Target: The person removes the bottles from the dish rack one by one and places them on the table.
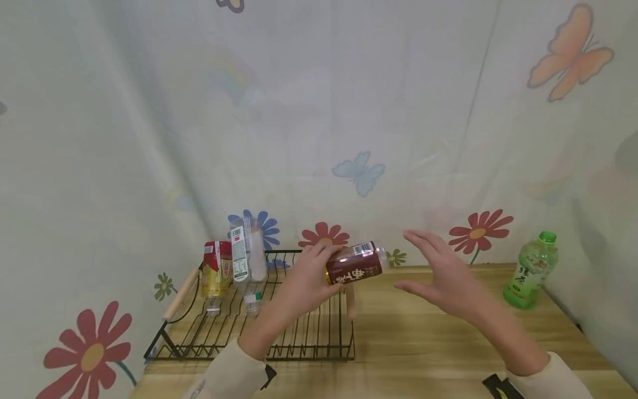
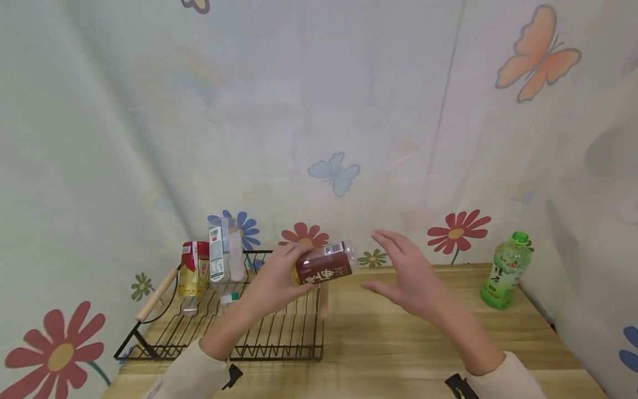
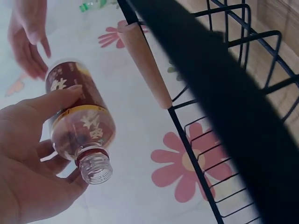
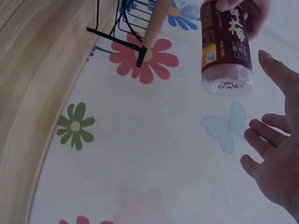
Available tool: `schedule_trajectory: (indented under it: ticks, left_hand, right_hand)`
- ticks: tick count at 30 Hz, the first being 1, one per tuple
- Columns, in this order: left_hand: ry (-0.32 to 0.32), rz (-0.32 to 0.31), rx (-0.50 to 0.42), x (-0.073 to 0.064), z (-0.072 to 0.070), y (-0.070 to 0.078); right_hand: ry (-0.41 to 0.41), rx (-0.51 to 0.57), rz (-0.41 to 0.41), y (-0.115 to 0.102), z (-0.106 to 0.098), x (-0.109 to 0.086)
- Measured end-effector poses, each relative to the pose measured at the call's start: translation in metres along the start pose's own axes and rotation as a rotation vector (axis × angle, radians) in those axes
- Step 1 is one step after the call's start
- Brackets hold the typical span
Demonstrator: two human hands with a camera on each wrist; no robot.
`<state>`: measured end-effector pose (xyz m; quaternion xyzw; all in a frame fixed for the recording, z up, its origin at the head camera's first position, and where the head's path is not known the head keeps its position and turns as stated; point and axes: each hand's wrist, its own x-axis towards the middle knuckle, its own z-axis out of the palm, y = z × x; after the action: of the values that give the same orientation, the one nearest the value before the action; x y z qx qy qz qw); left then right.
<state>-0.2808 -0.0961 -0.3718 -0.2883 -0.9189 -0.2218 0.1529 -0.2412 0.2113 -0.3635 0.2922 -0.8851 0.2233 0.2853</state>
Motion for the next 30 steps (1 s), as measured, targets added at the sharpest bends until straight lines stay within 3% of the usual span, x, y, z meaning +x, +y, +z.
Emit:
schedule_trajectory:
  ticks: [5, 9, 15, 23, 30]
  left_hand:
    - [-0.014, 0.059, 0.032, 0.005, -0.001, 0.008]
    - [-0.030, 0.091, 0.061, 0.010, -0.001, 0.012]
    - [-0.079, 0.093, 0.084, 0.012, 0.005, 0.016]
    - [-0.095, 0.093, 0.101, 0.015, 0.007, 0.020]
    - [-0.137, 0.117, 0.130, 0.014, 0.008, 0.023]
  right_hand:
    - [-0.061, 0.025, -0.039, -0.007, 0.021, 0.015]
    - [-0.073, -0.017, -0.079, -0.010, 0.027, 0.025]
    - [-0.139, -0.090, -0.123, -0.012, 0.035, 0.026]
    - [-0.124, -0.145, -0.185, -0.016, 0.044, 0.027]
    - [-0.126, -0.156, -0.183, -0.013, 0.051, 0.026]
